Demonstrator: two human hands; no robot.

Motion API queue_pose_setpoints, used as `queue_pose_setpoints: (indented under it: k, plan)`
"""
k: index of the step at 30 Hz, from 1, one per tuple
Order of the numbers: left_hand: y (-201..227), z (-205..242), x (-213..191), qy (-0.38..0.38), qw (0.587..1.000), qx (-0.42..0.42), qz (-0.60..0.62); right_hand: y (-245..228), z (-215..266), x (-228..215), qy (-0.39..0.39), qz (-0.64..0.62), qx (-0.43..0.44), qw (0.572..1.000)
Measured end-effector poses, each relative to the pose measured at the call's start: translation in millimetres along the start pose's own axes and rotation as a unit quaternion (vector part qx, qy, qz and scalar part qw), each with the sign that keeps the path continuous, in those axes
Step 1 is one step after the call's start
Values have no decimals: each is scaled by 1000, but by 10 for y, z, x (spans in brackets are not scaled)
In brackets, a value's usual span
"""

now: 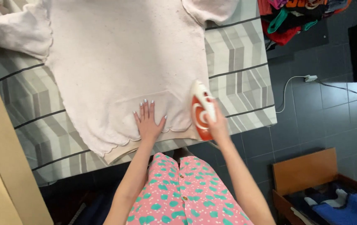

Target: A person is ironing a light-colored hoodie on a patterned surface, smoothing out wrinkles and flipping the garment to iron both sides and the sleeves.

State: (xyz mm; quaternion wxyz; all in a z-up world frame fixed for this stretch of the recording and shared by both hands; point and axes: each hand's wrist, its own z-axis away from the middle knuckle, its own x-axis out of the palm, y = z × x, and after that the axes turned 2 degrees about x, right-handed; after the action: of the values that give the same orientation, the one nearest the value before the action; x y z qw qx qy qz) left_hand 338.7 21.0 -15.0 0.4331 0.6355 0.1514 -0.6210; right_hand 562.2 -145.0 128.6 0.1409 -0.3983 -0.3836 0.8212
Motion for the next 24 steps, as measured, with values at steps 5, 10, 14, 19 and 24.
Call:
queue_pose_setpoints:
  k: [5, 10, 14, 19, 24]
  plan:
    - [-64, 24, -68, -11, 1000, 10, 21, 105, 58, -361, 38, 38, 53, 997]
    - [-461, 149, -116, 8, 998, 9, 58, -220, 149, -103, 20, 69, -9, 997]
    - [-755, 351, -307, 27, 999, -42, 3, -459, 188, 566, -68, 21, -62, 996]
    - [-991, 567, -359, 17, 997, -80, -8, -498, 257, 1013, -114, 48, -81, 989]
    - [-1015, 576, -415, 14, 997, -78, 19, -269, 200, 532, -4, 165, 15, 986]
